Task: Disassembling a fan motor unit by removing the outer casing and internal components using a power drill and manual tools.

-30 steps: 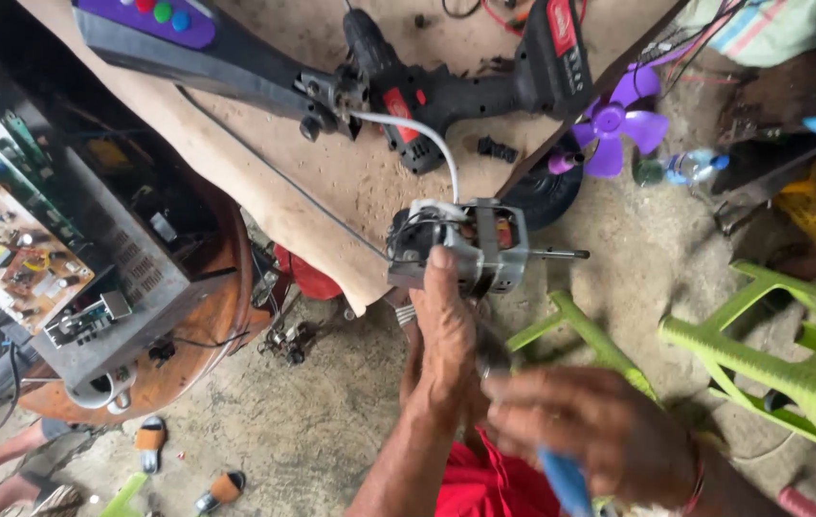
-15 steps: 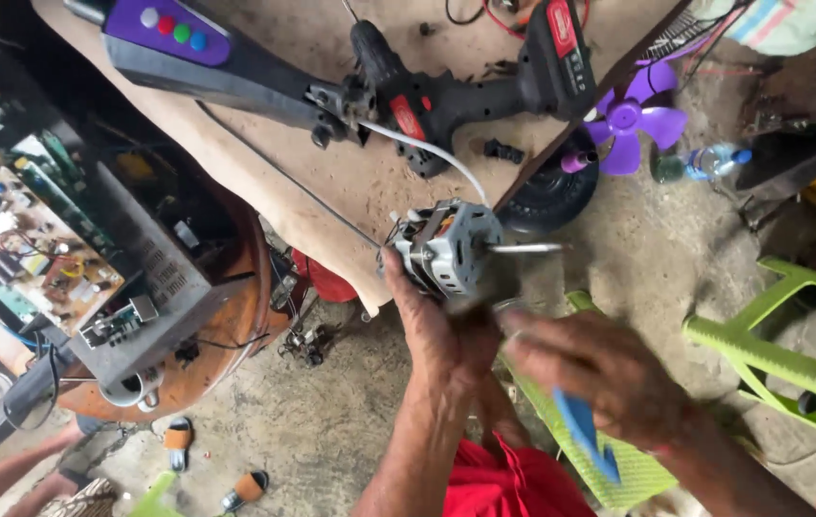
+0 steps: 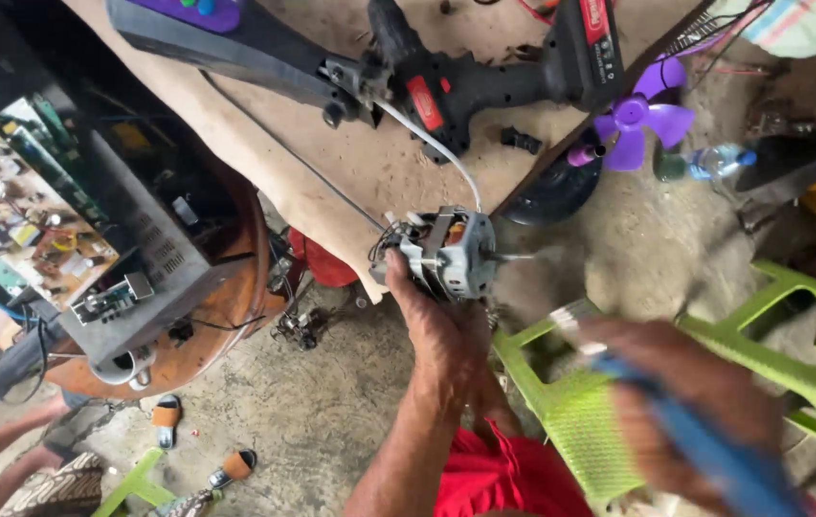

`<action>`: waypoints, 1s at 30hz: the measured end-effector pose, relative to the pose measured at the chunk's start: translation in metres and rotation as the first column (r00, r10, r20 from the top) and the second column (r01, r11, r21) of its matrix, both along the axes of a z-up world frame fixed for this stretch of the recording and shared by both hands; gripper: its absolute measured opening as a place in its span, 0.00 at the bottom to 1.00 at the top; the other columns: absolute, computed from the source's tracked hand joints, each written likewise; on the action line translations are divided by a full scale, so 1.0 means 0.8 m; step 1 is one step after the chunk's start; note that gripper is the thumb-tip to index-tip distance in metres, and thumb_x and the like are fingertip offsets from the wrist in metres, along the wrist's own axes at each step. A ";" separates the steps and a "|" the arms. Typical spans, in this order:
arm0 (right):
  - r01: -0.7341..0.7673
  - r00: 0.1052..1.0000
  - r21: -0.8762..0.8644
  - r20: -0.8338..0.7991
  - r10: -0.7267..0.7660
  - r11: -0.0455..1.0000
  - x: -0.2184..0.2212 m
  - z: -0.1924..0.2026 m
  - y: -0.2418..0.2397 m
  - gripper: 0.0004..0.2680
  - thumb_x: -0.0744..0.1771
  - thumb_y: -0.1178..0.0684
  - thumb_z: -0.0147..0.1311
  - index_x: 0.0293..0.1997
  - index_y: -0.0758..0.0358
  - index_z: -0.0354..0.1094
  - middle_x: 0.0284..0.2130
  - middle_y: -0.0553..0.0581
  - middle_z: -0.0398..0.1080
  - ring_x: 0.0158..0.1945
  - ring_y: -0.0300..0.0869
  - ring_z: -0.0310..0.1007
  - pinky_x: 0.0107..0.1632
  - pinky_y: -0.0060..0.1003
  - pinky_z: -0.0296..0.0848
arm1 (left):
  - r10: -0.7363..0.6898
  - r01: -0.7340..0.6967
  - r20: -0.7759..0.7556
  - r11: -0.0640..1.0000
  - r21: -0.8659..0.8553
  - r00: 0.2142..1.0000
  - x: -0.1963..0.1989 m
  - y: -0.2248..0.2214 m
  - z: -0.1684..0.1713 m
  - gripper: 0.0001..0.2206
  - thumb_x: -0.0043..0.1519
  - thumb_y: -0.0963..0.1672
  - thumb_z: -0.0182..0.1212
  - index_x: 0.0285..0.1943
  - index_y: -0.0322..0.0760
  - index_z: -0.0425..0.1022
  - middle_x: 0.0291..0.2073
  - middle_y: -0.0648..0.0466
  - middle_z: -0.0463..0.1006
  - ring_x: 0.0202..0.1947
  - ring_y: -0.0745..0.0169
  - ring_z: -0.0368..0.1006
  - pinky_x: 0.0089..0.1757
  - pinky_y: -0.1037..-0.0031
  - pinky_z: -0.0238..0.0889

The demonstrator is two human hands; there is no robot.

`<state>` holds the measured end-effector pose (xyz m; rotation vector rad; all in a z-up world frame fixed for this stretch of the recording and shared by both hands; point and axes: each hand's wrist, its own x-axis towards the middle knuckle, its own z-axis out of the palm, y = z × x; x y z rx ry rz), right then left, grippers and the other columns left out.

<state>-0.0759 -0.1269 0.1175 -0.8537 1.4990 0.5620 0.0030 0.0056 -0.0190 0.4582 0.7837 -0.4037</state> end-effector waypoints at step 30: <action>-0.245 0.344 -0.918 0.219 0.913 0.313 -0.026 -0.106 -0.104 0.05 0.65 0.57 0.56 0.41 0.61 0.77 0.40 0.54 0.80 0.44 0.39 0.80 0.49 0.34 0.72 | -0.122 0.297 0.562 0.926 -0.232 0.818 -0.020 0.056 -0.131 0.29 0.65 0.56 0.56 0.67 0.31 0.71 0.59 0.37 0.75 0.62 0.32 0.69 0.64 0.35 0.56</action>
